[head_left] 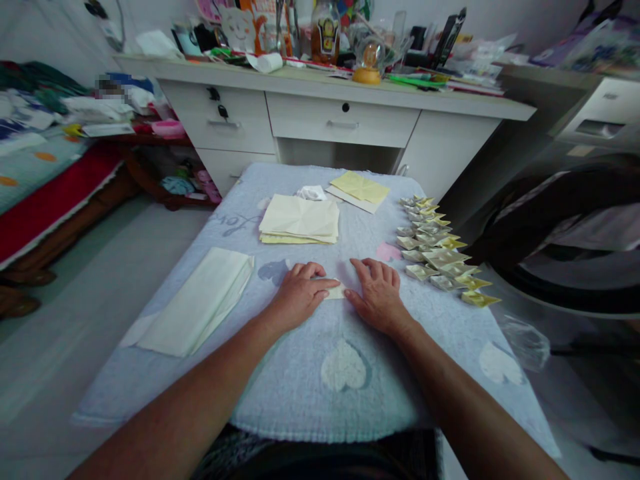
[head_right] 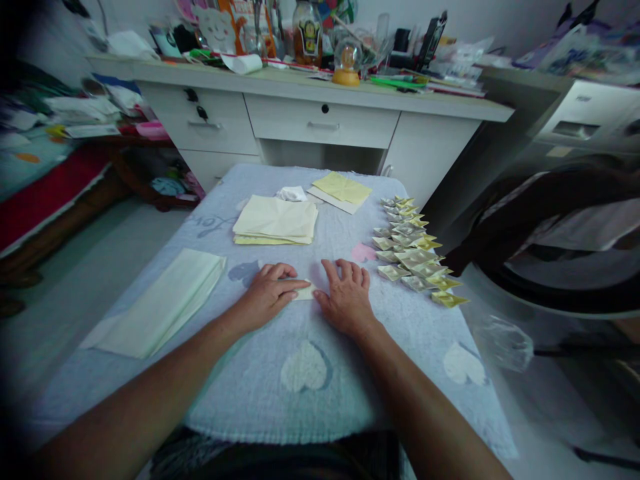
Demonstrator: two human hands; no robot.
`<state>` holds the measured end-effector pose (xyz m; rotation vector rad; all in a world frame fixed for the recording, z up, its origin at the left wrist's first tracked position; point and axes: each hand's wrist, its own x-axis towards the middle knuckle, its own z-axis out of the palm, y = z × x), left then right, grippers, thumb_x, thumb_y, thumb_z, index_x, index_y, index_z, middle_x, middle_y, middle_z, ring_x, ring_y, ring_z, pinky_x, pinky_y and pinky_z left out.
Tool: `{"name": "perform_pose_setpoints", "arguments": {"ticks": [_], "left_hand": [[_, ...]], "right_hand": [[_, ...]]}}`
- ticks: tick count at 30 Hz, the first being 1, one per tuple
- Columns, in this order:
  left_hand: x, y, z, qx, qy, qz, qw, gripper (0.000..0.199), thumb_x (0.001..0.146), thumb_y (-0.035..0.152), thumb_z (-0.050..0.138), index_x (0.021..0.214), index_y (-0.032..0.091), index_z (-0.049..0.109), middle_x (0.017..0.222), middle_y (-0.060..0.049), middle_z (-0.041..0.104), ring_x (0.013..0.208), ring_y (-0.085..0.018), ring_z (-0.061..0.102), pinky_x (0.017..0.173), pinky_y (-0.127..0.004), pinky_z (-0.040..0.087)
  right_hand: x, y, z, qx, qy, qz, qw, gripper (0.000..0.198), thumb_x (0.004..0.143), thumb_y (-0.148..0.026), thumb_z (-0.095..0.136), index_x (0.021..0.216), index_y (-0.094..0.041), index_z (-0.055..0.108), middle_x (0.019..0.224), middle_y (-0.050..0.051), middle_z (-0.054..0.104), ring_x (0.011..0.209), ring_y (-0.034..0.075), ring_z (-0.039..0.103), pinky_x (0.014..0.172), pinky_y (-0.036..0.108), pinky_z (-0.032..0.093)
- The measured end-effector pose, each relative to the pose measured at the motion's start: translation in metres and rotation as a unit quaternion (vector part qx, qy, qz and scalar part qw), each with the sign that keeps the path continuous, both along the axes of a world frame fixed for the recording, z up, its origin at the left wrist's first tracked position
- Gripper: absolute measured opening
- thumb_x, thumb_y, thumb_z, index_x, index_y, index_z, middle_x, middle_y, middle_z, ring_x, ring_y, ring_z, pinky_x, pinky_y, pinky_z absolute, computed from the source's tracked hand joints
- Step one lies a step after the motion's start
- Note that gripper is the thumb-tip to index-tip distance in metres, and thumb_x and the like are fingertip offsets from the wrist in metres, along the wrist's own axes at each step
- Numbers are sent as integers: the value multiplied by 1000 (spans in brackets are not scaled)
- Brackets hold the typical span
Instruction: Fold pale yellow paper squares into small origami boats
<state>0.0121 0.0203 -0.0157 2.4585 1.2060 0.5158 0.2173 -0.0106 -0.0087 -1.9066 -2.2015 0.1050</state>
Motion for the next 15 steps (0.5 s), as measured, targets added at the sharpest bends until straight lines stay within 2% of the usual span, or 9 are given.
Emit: {"name": "perform_pose_setpoints", "arguments": {"ticks": [6,9,13,15], "left_hand": [[0,1,1,-11,-3,3,1000,37,89,18,55,119,36,68,114,-5,53,105,-23,46,97,-42,40],[0,1,1,-9,0,-2,1000,36,89,19,55,119,35,68,114,-5,54,104,-23,46,96,-42,40],[0,2,1,-4,0,-4,1000,36,89,19,54,119,35,68,113,-5,54,104,-23,46,96,-41,40],[-1,2,2,-1,0,-6,1000,35,90,21,54,119,34,68,113,-5,54,105,-23,46,96,-41,40]], "right_hand": [[13,0,-4,-2,-19,16,1000,66,89,-42,51,150,-27,30,139,14,46,123,32,41,102,49,30],[12,0,-1,18,-16,15,1000,64,90,-36,49,150,-24,30,138,14,47,124,31,39,104,48,28],[0,0,0,51,-2,7,999,69,92,-47,44,150,-11,28,138,18,47,126,32,36,109,50,22],[-6,0,-1,51,1,19,999,74,92,-51,44,151,-11,25,138,17,47,127,32,35,110,52,20]]}}
